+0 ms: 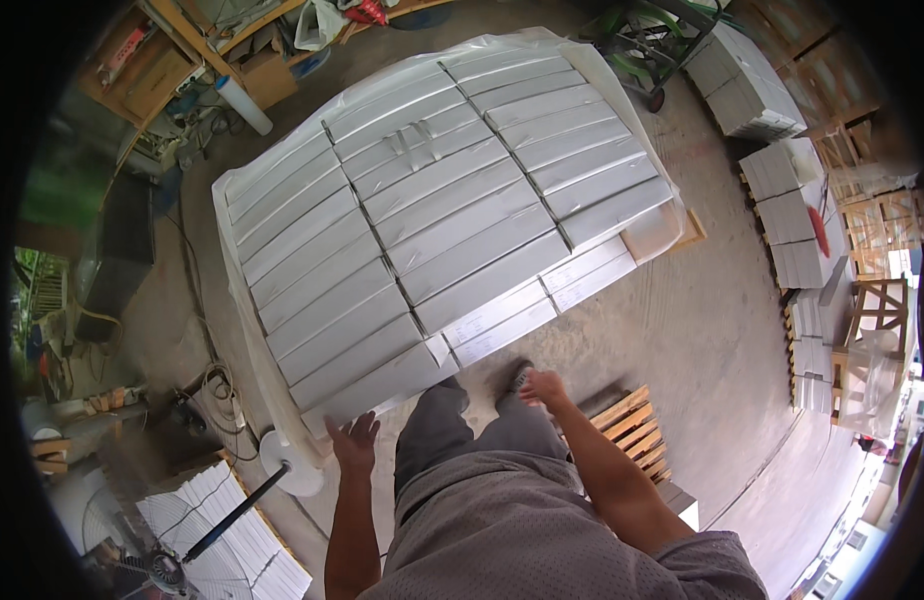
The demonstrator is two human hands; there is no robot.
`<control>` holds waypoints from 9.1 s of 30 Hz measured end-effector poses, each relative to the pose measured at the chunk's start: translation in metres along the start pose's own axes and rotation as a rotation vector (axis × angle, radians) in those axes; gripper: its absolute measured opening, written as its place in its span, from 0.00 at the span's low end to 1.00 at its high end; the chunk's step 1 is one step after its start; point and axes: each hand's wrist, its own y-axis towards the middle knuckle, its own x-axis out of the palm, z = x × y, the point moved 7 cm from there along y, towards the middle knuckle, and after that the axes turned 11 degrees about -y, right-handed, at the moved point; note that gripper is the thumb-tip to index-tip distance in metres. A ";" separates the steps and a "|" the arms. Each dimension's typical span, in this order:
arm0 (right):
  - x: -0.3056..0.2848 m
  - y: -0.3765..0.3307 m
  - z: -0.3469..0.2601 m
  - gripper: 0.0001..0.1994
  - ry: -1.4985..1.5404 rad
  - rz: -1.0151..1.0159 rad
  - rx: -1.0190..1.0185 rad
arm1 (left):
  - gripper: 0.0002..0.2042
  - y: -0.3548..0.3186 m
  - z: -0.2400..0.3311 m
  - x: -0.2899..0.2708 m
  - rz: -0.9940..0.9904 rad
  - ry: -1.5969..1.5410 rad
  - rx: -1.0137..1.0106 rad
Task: The person repeatedly picks up white rectangular panels from a wooden pallet and places them onto a larger stack of similar panels. The person walks back and forth between the two locations, handling one panel at a time.
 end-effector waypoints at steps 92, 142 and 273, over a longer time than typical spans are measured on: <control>-0.096 -0.376 0.633 0.13 1.913 0.740 0.232 | 0.18 -0.197 -0.862 0.020 -1.131 2.556 -0.499; -0.352 -0.101 1.306 0.36 1.609 0.907 0.344 | 0.35 -0.277 -1.281 -0.615 -1.583 2.448 -0.441; -0.247 -0.008 -0.025 0.28 0.323 -0.320 -0.022 | 0.21 -0.038 -0.275 0.164 -0.392 0.150 0.029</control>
